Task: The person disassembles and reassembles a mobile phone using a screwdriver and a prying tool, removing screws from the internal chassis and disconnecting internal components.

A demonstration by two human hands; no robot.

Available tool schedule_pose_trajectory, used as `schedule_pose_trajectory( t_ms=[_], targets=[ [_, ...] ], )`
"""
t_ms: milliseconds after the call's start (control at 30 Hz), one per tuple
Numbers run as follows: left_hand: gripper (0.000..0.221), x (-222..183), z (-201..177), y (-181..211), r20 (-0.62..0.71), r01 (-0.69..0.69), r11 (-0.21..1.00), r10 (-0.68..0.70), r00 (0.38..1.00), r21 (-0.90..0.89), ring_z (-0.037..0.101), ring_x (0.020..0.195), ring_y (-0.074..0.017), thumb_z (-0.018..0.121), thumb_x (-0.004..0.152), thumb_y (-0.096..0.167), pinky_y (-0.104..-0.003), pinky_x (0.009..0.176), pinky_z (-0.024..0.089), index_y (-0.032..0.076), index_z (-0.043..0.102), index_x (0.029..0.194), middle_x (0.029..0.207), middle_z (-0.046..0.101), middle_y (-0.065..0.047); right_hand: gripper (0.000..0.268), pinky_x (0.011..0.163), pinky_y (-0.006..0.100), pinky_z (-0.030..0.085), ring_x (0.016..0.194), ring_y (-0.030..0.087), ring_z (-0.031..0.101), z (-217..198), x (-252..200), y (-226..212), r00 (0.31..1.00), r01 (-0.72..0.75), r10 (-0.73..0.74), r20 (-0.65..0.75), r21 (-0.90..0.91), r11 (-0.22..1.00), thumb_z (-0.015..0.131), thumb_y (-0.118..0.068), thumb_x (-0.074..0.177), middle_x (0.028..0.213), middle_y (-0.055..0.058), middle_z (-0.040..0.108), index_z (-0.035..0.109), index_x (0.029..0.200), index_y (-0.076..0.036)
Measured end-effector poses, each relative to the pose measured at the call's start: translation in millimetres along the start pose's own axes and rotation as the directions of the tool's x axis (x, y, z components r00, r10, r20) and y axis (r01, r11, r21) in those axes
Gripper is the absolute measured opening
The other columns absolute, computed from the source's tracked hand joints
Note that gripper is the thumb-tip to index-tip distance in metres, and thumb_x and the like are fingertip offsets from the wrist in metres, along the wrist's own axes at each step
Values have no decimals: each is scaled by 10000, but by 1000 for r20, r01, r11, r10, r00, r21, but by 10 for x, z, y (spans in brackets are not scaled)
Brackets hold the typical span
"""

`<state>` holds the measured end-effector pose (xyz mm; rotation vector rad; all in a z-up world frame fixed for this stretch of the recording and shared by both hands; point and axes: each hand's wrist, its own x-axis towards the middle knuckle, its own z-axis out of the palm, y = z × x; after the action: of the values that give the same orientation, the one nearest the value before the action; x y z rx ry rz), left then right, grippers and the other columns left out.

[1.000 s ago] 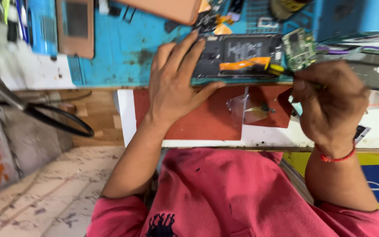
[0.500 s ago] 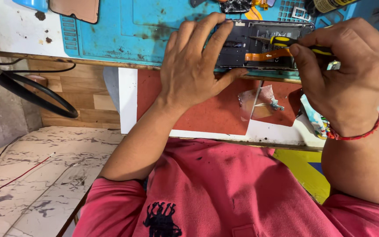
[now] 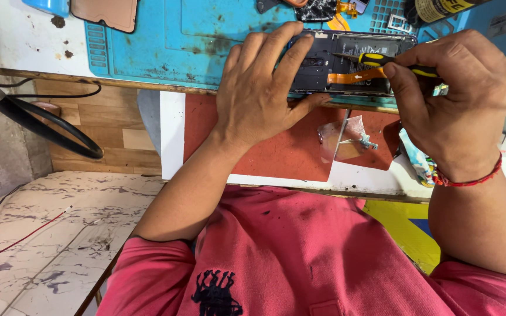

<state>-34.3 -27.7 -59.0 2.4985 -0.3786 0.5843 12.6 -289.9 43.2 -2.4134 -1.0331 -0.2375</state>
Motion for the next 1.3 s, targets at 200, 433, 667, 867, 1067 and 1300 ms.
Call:
schedule_pose_trajectory(
  t_ms=[200, 433, 667, 867, 1067, 1300],
  targets=[
    [822, 8, 5, 2, -5, 0, 1000, 0, 1000, 1, 544, 1171, -262, 745, 922, 731, -454, 975, 460, 83, 596, 1405, 1463, 515, -65, 98, 756, 271, 532, 858, 202, 680, -12, 35, -47, 1000, 19, -19, 7, -21, 1000, 771, 48, 1009, 1017, 131, 673, 699, 1074, 35],
    [793, 13, -1, 4, -12, 3, 1000, -3, 1000, 17, 547, 1166, -262, 702, 957, 732, -449, 974, 461, 79, 601, 1394, 1457, 519, -56, 98, 706, 271, 522, 809, 194, 670, -80, 184, -156, 998, 30, -27, 57, -60, 998, 798, 53, 1027, 977, 124, 657, 707, 1056, 29],
    [767, 25, -42, 21, -3, 17, 1000, -17, 1000, -1, 552, 1171, -269, 720, 946, 695, -446, 978, 463, 82, 604, 1393, 1448, 527, -68, 145, 600, 297, 482, 670, 197, 622, -175, 474, -331, 988, 54, -23, 154, -199, 979, 873, -16, 1010, 843, 105, 628, 730, 989, 2],
    [755, 27, -58, 33, -13, 21, 1000, -21, 1000, -14, 551, 1165, -269, 737, 941, 673, -440, 974, 463, 79, 600, 1386, 1456, 529, -71, 149, 605, 286, 497, 672, 176, 631, -188, 537, -399, 985, 49, -10, 170, -225, 973, 880, -28, 1015, 857, 93, 640, 736, 985, -9],
    [754, 22, -45, 22, -11, 19, 1000, -19, 1000, -15, 551, 1163, -267, 727, 943, 681, -438, 967, 459, 80, 603, 1382, 1453, 528, -73, 118, 607, 270, 512, 680, 161, 648, -194, 529, -435, 986, 62, -18, 164, -266, 962, 867, -15, 997, 862, 85, 641, 749, 988, -19],
    [755, 21, -56, 24, -2, 19, 999, -19, 1000, -27, 556, 1174, -256, 708, 957, 686, -430, 964, 456, 70, 606, 1382, 1457, 530, -66, 123, 639, 275, 519, 714, 159, 650, -193, 559, -452, 984, 88, -39, 174, -285, 955, 865, -39, 1003, 885, 73, 654, 743, 998, -27]
  ],
)
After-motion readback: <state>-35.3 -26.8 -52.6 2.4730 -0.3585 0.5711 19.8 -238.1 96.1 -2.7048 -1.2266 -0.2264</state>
